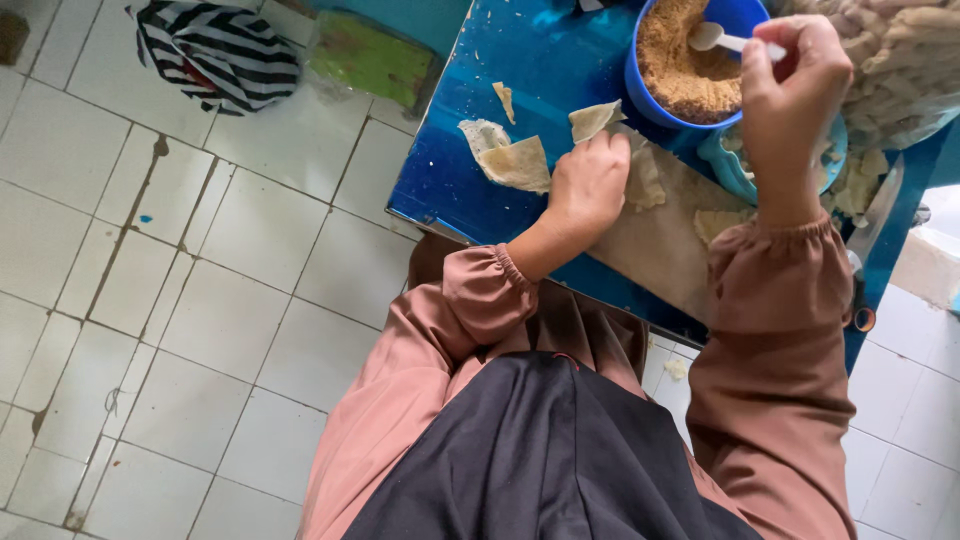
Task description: The person sits at a low table folding thin wafer sheets around spoonfuls of brown filling to make filled snacks. They take a sheet, spoon filling onto it from a blue bowl, fold the sheet over the filling, and set the finished piece on the board, repeating the cycle.
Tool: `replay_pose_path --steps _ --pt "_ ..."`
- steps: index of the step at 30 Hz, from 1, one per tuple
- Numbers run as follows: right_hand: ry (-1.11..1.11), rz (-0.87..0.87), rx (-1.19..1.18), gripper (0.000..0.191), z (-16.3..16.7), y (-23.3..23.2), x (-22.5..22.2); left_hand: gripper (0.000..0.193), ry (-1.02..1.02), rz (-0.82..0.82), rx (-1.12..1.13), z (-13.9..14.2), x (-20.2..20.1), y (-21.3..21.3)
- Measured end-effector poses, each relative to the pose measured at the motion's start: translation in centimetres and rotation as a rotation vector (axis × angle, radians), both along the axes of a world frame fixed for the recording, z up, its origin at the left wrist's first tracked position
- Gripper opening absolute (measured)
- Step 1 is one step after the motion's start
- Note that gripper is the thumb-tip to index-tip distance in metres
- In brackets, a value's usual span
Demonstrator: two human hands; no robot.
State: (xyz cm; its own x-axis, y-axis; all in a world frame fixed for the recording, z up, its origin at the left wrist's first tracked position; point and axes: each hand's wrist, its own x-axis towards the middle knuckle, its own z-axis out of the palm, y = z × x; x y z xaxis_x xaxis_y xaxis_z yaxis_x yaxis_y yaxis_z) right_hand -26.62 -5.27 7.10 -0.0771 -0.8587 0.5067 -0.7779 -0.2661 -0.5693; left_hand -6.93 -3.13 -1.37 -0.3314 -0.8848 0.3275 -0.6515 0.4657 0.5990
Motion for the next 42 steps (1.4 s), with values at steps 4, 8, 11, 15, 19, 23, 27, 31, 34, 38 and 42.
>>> replay_pose_path --steps 4,8,11,15,19,23,27,31,34,38,42 --pt "-0.388 0.019 0.097 0.012 -0.9 -2.1 0.1 0.018 0.132 -0.074 0.008 0.3 0.5 0.3" --pt "-0.579 0.033 0.048 0.016 -1.7 -1.3 -1.0 0.011 0.331 -0.116 0.151 0.4 0.8 0.6" --pt "-0.735 0.031 -0.021 0.016 -1.9 -0.4 -2.7 0.008 0.408 -0.129 0.212 0.3 0.8 0.2" --pt "-0.937 0.033 -0.012 0.019 -1.9 1.8 -4.8 0.012 0.453 -0.12 0.219 0.1 0.9 0.0" --pt "-1.067 -0.012 0.026 0.022 -1.1 6.5 -4.5 0.012 0.436 -0.049 0.24 -0.3 1.2 0.1" --pt "-1.111 -0.073 0.07 0.025 -0.7 12.4 -1.6 0.011 0.479 -0.056 0.189 -1.2 2.2 0.3" --pt "-1.006 -0.074 0.095 0.025 -2.7 15.4 2.7 0.007 0.443 -0.057 0.21 -1.9 2.5 0.8" --pt "-0.654 -0.092 0.087 0.023 -4.8 16.1 6.0 0.01 0.468 -0.066 0.161 -2.1 2.6 1.3" --pt "-0.291 0.015 0.057 0.016 -5.0 16.9 7.3 0.01 0.5 -0.066 0.151 -2.0 2.7 1.4" --pt "0.174 0.13 -0.032 0.021 -4.0 16.8 8.1 0.01 0.544 -0.089 0.16 -1.5 3.0 1.6" --pt "0.48 0.176 -0.139 0.026 -2.2 16.5 7.5 0.008 0.566 -0.13 0.15 -0.8 3.2 1.8"
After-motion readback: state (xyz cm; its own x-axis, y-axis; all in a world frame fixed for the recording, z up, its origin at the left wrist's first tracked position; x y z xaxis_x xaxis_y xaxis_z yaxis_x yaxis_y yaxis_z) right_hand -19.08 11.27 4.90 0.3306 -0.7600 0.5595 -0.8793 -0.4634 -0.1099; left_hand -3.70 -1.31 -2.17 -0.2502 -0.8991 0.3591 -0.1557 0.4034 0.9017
